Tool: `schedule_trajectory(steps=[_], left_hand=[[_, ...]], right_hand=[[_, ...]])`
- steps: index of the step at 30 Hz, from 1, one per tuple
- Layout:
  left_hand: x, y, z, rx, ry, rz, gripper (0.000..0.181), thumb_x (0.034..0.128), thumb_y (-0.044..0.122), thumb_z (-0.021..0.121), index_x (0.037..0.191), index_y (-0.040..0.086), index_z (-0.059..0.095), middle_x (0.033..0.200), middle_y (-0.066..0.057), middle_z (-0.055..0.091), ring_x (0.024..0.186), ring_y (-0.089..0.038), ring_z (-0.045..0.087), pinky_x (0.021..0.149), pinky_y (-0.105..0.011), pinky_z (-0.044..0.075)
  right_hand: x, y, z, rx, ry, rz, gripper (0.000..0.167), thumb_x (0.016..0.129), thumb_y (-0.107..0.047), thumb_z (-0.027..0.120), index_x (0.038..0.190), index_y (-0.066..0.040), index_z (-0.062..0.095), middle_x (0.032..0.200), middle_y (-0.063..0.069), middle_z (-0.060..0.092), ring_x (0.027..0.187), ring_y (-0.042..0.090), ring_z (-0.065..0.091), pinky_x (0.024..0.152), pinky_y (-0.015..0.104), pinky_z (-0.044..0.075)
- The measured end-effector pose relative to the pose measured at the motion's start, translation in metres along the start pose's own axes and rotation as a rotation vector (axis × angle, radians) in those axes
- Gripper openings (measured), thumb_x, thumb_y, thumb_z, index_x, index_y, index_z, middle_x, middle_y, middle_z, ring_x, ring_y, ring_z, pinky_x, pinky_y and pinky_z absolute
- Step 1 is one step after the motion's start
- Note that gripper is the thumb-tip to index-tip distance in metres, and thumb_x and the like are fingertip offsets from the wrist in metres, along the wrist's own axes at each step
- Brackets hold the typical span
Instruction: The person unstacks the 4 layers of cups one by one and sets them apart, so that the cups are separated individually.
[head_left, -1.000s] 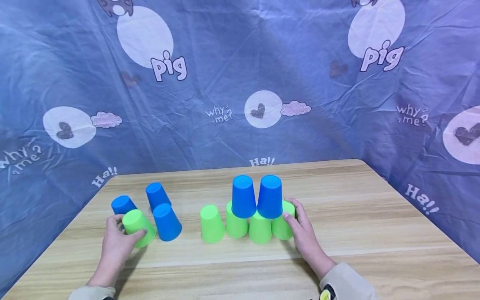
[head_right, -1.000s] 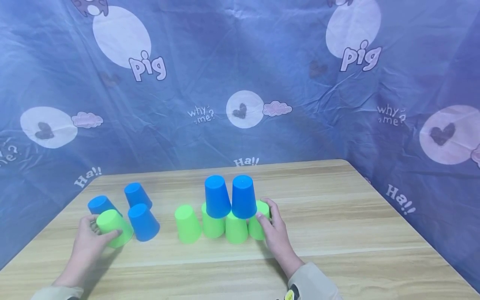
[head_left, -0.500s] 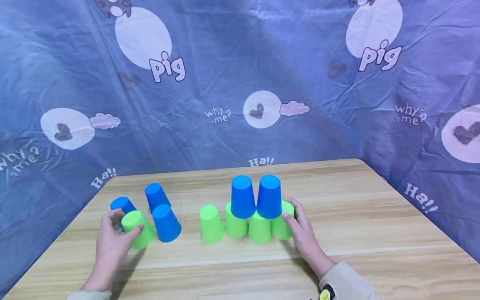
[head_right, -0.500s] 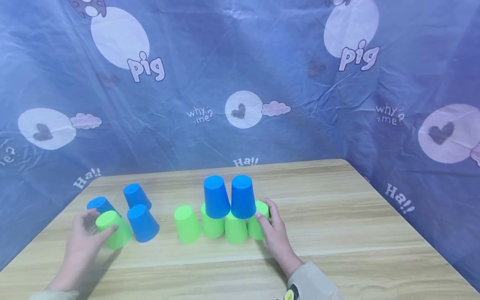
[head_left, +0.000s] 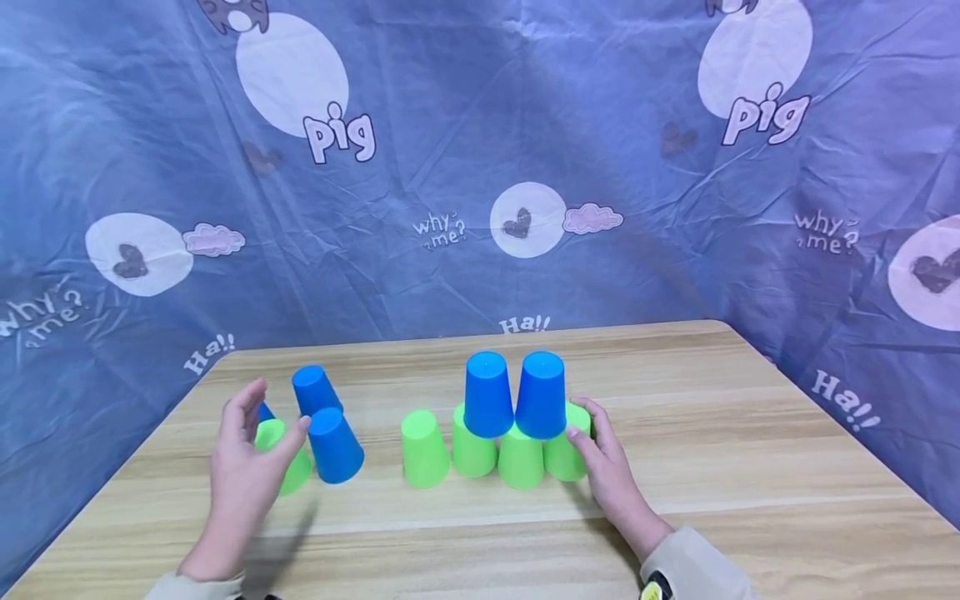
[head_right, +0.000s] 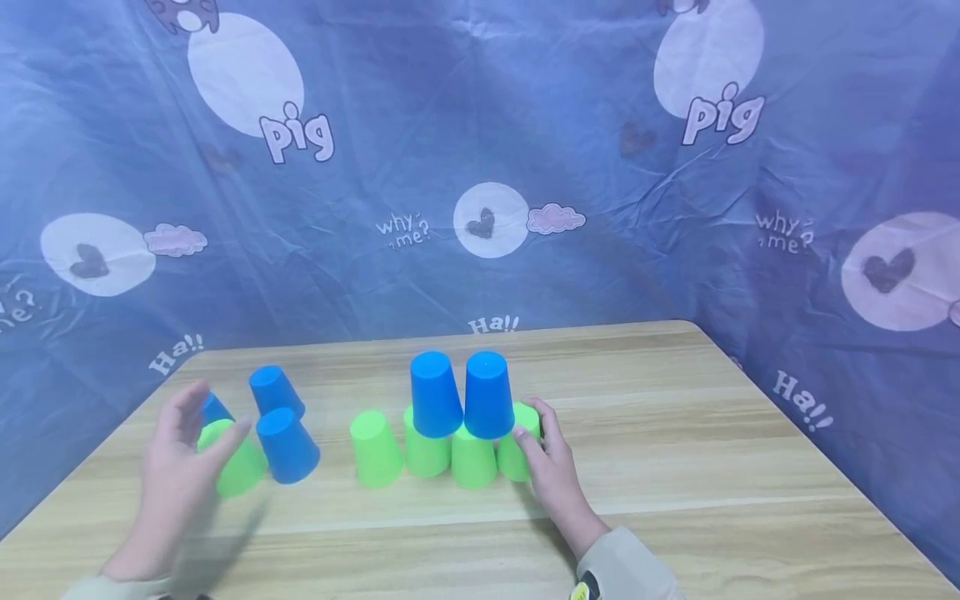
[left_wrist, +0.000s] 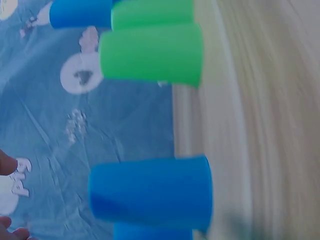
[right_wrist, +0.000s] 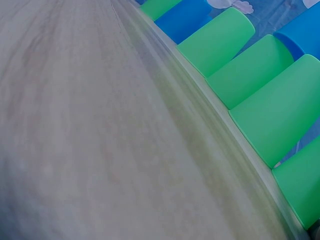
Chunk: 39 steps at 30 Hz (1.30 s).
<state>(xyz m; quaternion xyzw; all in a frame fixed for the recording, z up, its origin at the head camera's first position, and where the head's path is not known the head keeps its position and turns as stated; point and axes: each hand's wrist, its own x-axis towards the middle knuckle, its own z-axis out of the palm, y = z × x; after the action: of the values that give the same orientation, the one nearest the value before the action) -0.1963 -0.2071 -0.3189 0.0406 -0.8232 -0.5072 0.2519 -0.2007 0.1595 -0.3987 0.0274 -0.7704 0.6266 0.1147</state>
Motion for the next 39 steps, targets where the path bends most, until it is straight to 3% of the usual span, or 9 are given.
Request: schedule_trajectory(steps=[6,9,15,19,26,30,39], left_hand=[[-0.008,0.015,0.012,-0.077,-0.071,0.059,0.069,0.0842,0.01,0.067,0.144,0.01,0.031,0.147,-0.008,0.034,0.136,-0.022,0.03,0.105,-0.012,0.027],[-0.011,0.02,0.018,-0.128,-0.078,0.103,0.066,0.084,0.006,0.066,0.142,0.009,0.036,0.145,-0.01,0.037,0.135,-0.021,0.033,0.1,-0.007,0.03],[-0.016,0.034,0.032,-0.199,-0.098,0.118,0.061,0.0841,0.004,0.065,0.139,0.006,0.04,0.143,-0.006,0.041,0.133,-0.021,0.037,0.098,-0.011,0.034],[-0.02,0.041,0.043,-0.241,-0.143,0.124,0.06,0.0843,0.003,0.064,0.139,0.005,0.04,0.143,-0.004,0.041,0.132,-0.02,0.038,0.099,-0.011,0.034],[-0.024,0.05,0.063,-0.357,-0.218,0.17,0.061,0.0821,-0.002,0.065,0.137,0.0,0.04,0.142,-0.011,0.042,0.131,-0.021,0.038,0.101,-0.013,0.033],[-0.026,0.051,0.076,-0.366,-0.269,0.188,0.062,0.0823,0.0,0.066,0.138,0.001,0.04,0.142,-0.01,0.042,0.132,-0.02,0.038,0.101,-0.016,0.033],[-0.031,0.053,0.104,-0.374,-0.379,0.161,0.065,0.0821,0.006,0.068,0.139,0.003,0.038,0.143,-0.011,0.04,0.133,-0.024,0.037,0.105,-0.031,0.033]], right_hand=[[-0.001,0.001,0.001,0.002,0.004,0.003,0.039,0.097,-0.015,0.041,0.136,-0.011,0.034,0.127,0.014,0.047,0.108,0.021,0.043,0.09,0.035,0.039],[-0.001,0.001,0.001,0.009,0.005,0.003,0.039,0.097,-0.015,0.042,0.135,-0.01,0.035,0.126,0.014,0.048,0.107,0.021,0.044,0.089,0.035,0.039],[-0.001,0.0,0.001,-0.003,0.009,0.006,0.04,0.097,-0.015,0.041,0.135,-0.01,0.034,0.127,0.015,0.047,0.109,0.022,0.043,0.09,0.035,0.038],[-0.001,-0.001,0.001,-0.012,0.012,0.006,0.04,0.097,-0.015,0.041,0.136,-0.009,0.034,0.127,0.015,0.047,0.11,0.023,0.043,0.091,0.036,0.038],[-0.001,0.0,0.0,-0.011,0.016,0.002,0.039,0.097,-0.015,0.041,0.135,-0.009,0.035,0.127,0.015,0.047,0.109,0.019,0.044,0.092,0.036,0.038],[-0.001,0.0,0.0,-0.007,0.013,0.002,0.039,0.097,-0.015,0.041,0.135,-0.01,0.034,0.127,0.015,0.047,0.109,0.019,0.044,0.092,0.036,0.038],[-0.001,-0.001,0.001,-0.009,0.009,0.002,0.039,0.097,-0.016,0.041,0.136,-0.01,0.034,0.128,0.014,0.047,0.111,0.022,0.043,0.092,0.036,0.037]])
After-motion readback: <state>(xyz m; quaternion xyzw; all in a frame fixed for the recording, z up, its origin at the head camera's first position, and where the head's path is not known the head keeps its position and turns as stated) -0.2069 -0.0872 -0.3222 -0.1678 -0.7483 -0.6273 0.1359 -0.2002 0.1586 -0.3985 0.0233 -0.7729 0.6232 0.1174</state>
